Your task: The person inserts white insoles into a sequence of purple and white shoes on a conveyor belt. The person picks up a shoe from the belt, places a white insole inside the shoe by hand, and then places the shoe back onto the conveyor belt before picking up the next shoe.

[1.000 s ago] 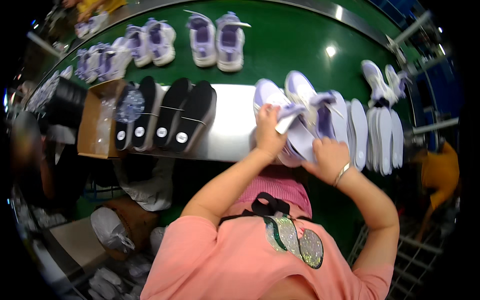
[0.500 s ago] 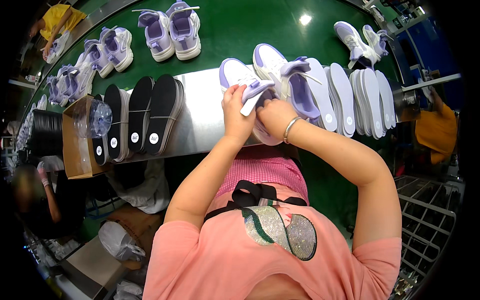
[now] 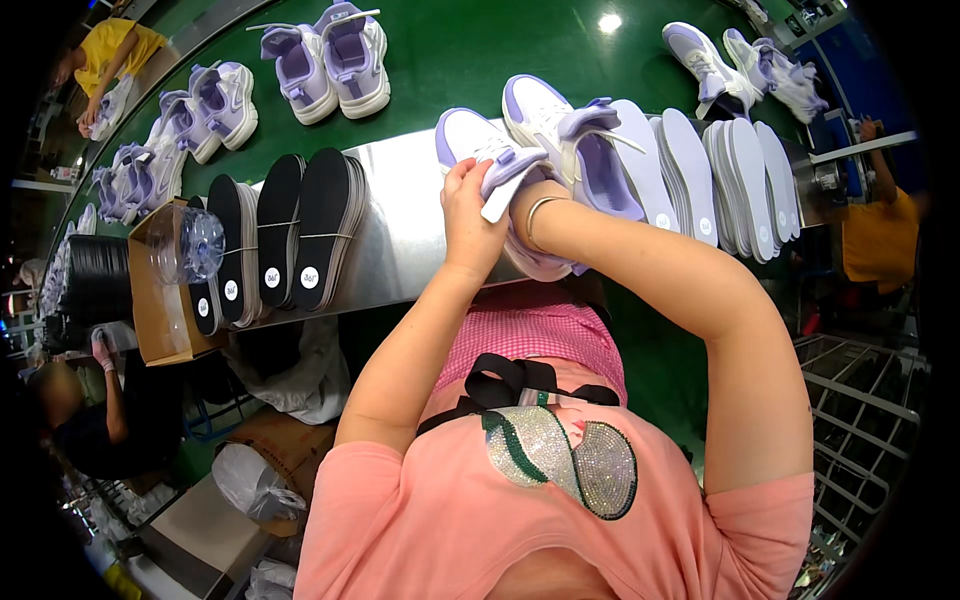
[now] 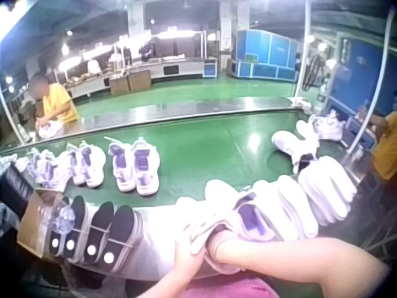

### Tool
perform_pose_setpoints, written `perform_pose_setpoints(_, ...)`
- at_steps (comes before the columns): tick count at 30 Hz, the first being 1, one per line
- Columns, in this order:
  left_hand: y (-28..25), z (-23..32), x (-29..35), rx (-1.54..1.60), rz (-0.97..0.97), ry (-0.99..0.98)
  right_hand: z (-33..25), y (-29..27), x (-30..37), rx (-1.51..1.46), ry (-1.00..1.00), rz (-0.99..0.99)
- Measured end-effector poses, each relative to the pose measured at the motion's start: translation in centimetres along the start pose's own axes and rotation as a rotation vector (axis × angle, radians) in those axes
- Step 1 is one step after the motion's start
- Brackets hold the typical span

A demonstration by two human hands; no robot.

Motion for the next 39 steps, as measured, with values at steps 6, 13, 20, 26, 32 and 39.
perform_pose_setpoints(6,0.1,0.3,-0.4,-0.057,-0.017,-0.024,0.1,-0.7,0.5,-0.012,-0.029,0.037)
perform_pose_setpoints(13,-0.1,1.3,-0.2,-0.087,0.007,0.039,0.6,0.9,5.0,-0.086,0.058,-0.382)
perform_pose_setpoints(20,-0.5,2.4,-1.0,-0.029,0.040,0.110,1.1,2.6,4.1,-0.032,0.001,-0.441)
perform_pose_setpoints(26,1.3,-2.8,-2.8,0.578,0.016,-0.378,1.3,-3.2,5.4,-0.307,-0.067,0.249)
perform_pose_setpoints(32,1.8,-2.2,-2.8,0.497,-0.005,-0.358,6.0,-6.0,5.2,-0.935,0.048,0.620)
perform_pose_setpoints(39,1.8,-1.6,-2.5,0.509,-0.034,-0.312,2.8,-5.1,9.0,-0.348,-0.307,0.597)
Point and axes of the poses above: each hand's wrist, its own x-axis away from the middle knuckle, its own y-axis out of the palm, z = x × y, the point moved 8 cm from there along -x, towards the middle knuckle, and after that the axes turned 8 degrees about y, right-handed, at the moved point
